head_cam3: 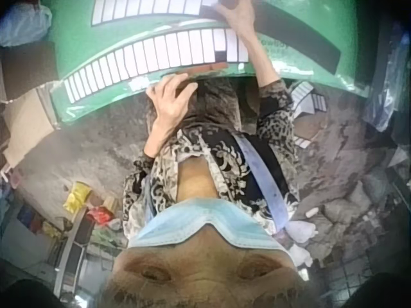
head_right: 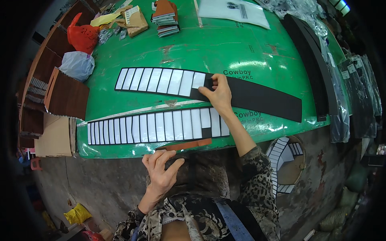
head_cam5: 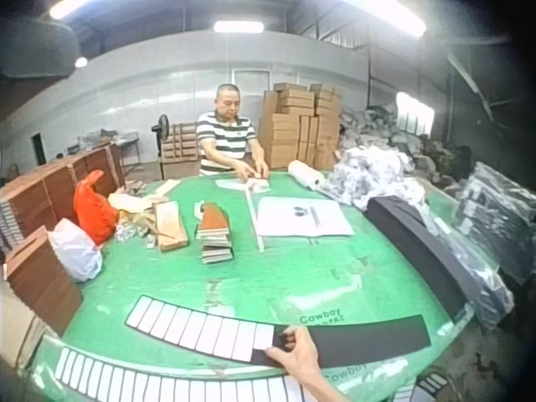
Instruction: Applying small white rectangular labels to black strips and brown furniture components.
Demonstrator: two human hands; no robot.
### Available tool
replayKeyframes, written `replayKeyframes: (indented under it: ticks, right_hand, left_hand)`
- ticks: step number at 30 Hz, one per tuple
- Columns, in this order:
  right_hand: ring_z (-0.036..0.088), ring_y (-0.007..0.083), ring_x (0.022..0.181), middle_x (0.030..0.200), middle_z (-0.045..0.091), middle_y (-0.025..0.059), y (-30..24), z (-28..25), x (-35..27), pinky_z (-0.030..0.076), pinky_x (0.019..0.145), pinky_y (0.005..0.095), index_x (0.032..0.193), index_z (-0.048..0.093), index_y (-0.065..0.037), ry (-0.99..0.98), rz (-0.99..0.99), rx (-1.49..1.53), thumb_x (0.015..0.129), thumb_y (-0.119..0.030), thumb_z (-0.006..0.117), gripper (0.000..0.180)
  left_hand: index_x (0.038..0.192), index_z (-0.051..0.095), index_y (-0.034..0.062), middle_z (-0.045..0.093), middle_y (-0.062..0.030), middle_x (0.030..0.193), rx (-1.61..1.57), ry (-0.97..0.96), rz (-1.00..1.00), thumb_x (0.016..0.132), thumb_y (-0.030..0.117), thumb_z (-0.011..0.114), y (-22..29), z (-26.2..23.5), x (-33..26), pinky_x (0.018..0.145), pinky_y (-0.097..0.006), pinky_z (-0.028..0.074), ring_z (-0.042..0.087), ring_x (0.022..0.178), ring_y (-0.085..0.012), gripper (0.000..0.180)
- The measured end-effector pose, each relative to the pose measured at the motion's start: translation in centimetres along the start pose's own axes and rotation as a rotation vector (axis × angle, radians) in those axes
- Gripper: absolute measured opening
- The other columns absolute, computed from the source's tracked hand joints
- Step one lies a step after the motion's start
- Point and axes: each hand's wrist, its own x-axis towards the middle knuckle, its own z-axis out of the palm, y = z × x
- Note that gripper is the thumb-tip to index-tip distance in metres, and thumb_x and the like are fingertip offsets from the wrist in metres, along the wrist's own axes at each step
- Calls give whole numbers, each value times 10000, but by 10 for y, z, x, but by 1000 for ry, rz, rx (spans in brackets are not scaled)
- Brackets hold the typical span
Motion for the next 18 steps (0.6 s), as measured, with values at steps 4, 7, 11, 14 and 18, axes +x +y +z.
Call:
replayKeyframes:
  ticks: [4, 7, 11, 14, 18]
  right_hand:
    - [532, 95, 698, 778, 559, 15, 3, 0, -1, 467, 639, 242, 961, 552, -16, 91, 108, 217, 737, -124, 758, 322]
    - [536, 49, 726, 798, 574, -12, -1, -26, -15, 466, 653, 195, 941, 579, -1, 60, 96, 372, 771, -61, 724, 231]
    - [561, 61, 775, 861, 605, -7, -31, -67, -56, 482, 703, 205, 1005, 623, 5, -96, 223, 395, 773, -9, 708, 248]
    - [563, 95, 781, 860, 626, 12, -35, -92, -89, 476, 717, 237, 1027, 657, -8, -245, 220, 214, 729, -6, 726, 306]
    - [557, 156, 787, 837, 644, 37, -42, -105, -112, 463, 716, 288, 1027, 687, -43, -371, 24, -26, 653, -50, 766, 382]
  left_hand:
    - [886, 701, 144, 605, -42, 1031, 12, 21, 12, 574, 42, 676, 4, 1, 0, 814, -391, 298, 521, 976, -226, 329]
    - [883, 699, 143, 606, -37, 1030, -7, 24, 31, 570, 54, 680, 10, 4, 5, 801, -387, 304, 522, 973, -227, 326]
    - [892, 698, 140, 609, -38, 1051, 5, -19, -1, 595, 66, 673, 19, 16, -5, 795, -385, 302, 532, 968, -221, 308]
    - [938, 692, 122, 611, -42, 1073, 47, -84, -35, 637, 71, 665, 29, 28, -10, 810, -394, 287, 538, 991, -207, 306]
    - [1049, 653, 76, 603, -40, 1113, 157, -96, -71, 723, 111, 617, 35, 47, -11, 836, -409, 260, 542, 1039, -175, 330]
